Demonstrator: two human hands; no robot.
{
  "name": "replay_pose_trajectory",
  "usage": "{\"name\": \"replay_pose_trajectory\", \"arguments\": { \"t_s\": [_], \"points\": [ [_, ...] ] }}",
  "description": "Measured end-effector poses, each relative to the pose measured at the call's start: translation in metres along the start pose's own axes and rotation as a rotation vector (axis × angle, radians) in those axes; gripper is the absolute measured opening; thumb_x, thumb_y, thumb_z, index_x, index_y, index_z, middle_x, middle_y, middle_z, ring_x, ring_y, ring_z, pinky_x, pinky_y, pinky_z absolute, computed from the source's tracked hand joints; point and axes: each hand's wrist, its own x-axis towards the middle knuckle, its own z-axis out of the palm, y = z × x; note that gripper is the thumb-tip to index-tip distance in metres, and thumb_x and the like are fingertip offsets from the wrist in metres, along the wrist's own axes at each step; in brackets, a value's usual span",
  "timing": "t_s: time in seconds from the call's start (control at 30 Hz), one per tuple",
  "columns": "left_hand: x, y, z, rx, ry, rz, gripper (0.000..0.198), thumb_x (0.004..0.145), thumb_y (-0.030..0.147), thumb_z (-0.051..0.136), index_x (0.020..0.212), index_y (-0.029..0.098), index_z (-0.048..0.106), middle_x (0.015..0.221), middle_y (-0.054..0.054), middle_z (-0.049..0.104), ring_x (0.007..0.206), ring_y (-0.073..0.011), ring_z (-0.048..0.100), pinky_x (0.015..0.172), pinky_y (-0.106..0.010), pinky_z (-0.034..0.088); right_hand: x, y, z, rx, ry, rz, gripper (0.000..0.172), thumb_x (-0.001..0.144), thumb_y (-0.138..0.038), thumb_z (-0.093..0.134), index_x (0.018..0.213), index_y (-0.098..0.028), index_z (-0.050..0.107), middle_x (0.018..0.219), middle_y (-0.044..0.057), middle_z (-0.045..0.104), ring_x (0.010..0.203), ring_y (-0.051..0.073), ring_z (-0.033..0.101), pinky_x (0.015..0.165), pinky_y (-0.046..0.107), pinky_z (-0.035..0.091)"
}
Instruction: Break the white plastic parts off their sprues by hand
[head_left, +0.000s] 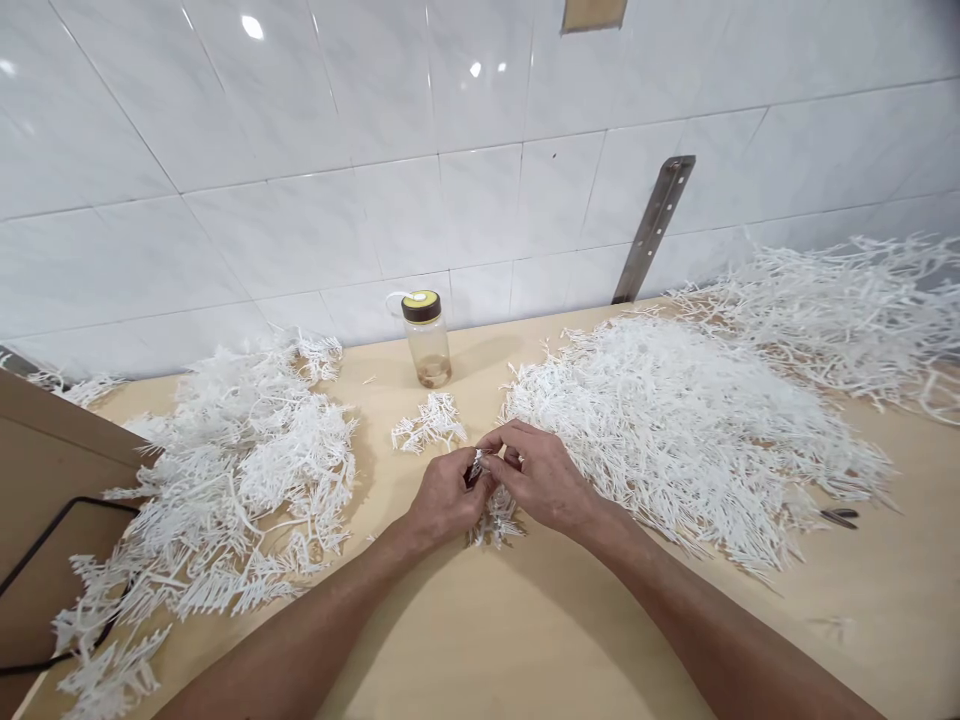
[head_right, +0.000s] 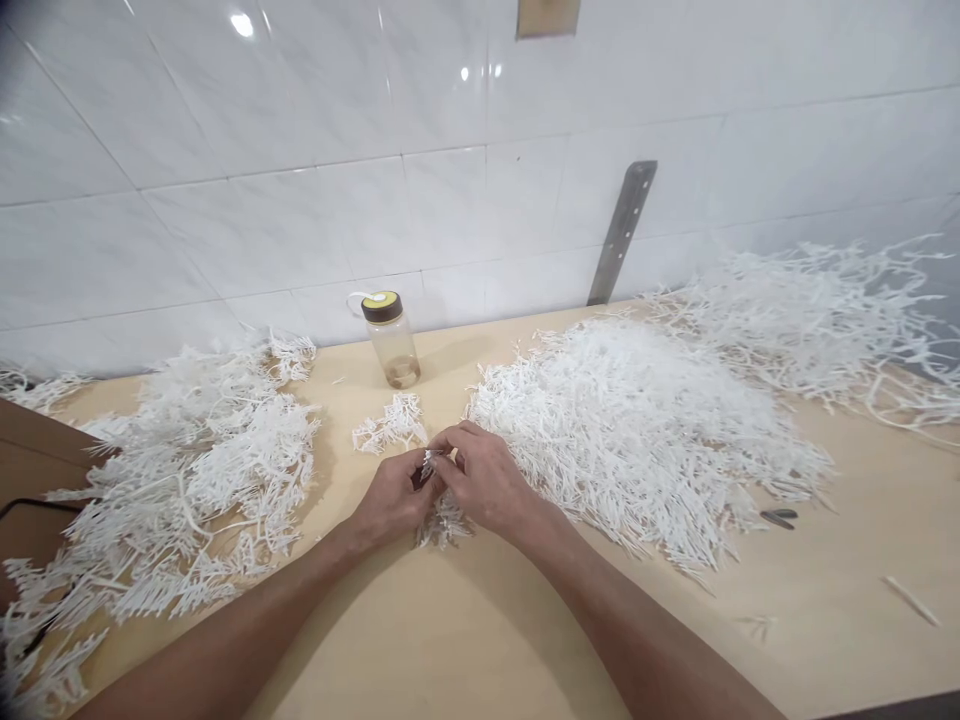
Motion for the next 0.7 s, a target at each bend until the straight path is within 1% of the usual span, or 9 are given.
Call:
{"name": "replay_pose_trajectory", "arguments": {
  "t_s": [0.1, 0.17, 0.23, 0.33, 0.4, 0.47, 0.57, 0.7],
  "points": [
    [0.000, 0.001, -0.002, -0.048, 0.013, -0.026, 0.026, 0.087, 0.041, 0.061, 0.080, 0.016, 0.062, 0.064, 0.002, 0.050, 0.060, -0.0123, 0.043, 0.055, -0.025, 0.033, 0.000, -0.001, -0.002, 0.022, 0.022, 0.035, 0.010, 0.085, -0.014, 0.060, 0.083, -0.020, 0.067, 0.083, 0.002, 0.069, 0.072, 0.015, 0.062, 0.067, 0.029, 0.049],
    [0.002, 0.001, -0.003, -0.116, 0.041, -0.045, 0.028, 0.085, 0.043, 0.064, 0.085, 0.015, 0.064, 0.065, 0.002, 0.051, 0.060, -0.0117, 0.044, 0.055, -0.024, 0.034, 0.000, -0.001, -0.003, 0.057, 0.048, 0.071, 0.010, 0.085, -0.014, 0.059, 0.085, -0.020, 0.067, 0.079, 0.002, 0.069, 0.070, 0.015, 0.063, 0.064, 0.028, 0.049],
    [0.004, 0.001, -0.005, -0.238, 0.052, -0.075, 0.033, 0.082, 0.047, 0.069, 0.089, 0.015, 0.066, 0.066, 0.002, 0.053, 0.059, -0.0111, 0.045, 0.055, -0.024, 0.035, 0.001, 0.000, -0.004, 0.101, 0.082, 0.110, 0.009, 0.086, -0.018, 0.059, 0.090, -0.019, 0.067, 0.079, 0.002, 0.069, 0.071, 0.015, 0.063, 0.064, 0.028, 0.049],
    [0.008, 0.002, -0.009, -0.452, 0.024, -0.158, 0.040, 0.074, 0.051, 0.076, 0.086, 0.014, 0.065, 0.061, 0.002, 0.054, 0.053, -0.0092, 0.045, 0.051, -0.023, 0.034, 0.002, 0.003, -0.003, 0.158, 0.150, 0.177, 0.011, 0.087, -0.025, 0.060, 0.093, -0.019, 0.066, 0.083, 0.003, 0.070, 0.075, 0.017, 0.065, 0.067, 0.030, 0.051],
    [0.010, 0.003, -0.011, -0.535, 0.013, -0.222, 0.043, 0.069, 0.052, 0.079, 0.082, 0.014, 0.065, 0.057, 0.003, 0.054, 0.049, -0.0083, 0.044, 0.048, -0.022, 0.034, 0.002, 0.004, -0.003, 0.206, 0.170, 0.236, 0.014, 0.087, -0.030, 0.060, 0.095, -0.019, 0.065, 0.086, 0.005, 0.070, 0.075, 0.018, 0.065, 0.065, 0.030, 0.052],
    [0.010, 0.005, -0.012, -0.567, 0.018, -0.260, 0.043, 0.067, 0.052, 0.080, 0.080, 0.014, 0.066, 0.054, 0.003, 0.054, 0.047, -0.0082, 0.044, 0.046, -0.022, 0.035, 0.002, 0.005, -0.002, 0.264, 0.162, 0.293, 0.018, 0.088, -0.034, 0.059, 0.097, -0.019, 0.064, 0.085, 0.005, 0.069, 0.069, 0.017, 0.063, 0.057, 0.029, 0.051],
    [0.010, 0.006, -0.012, -0.581, 0.047, -0.267, 0.042, 0.069, 0.052, 0.080, 0.077, 0.013, 0.068, 0.055, 0.002, 0.056, 0.047, -0.0083, 0.046, 0.046, -0.022, 0.037, 0.002, 0.004, -0.001, 0.330, 0.135, 0.348, 0.020, 0.087, -0.036, 0.059, 0.096, -0.019, 0.063, 0.081, 0.004, 0.067, 0.058, 0.014, 0.058, 0.046, 0.025, 0.046],
    [0.010, 0.005, -0.010, -0.606, 0.131, -0.274, 0.041, 0.068, 0.050, 0.080, 0.081, 0.014, 0.067, 0.058, 0.002, 0.059, 0.047, -0.0082, 0.047, 0.045, -0.021, 0.037, 0.002, 0.003, 0.000, 0.367, 0.078, 0.390, 0.023, 0.084, -0.036, 0.062, 0.096, -0.017, 0.063, 0.084, 0.005, 0.066, 0.052, 0.011, 0.054, 0.040, 0.024, 0.045]
  ]
}}
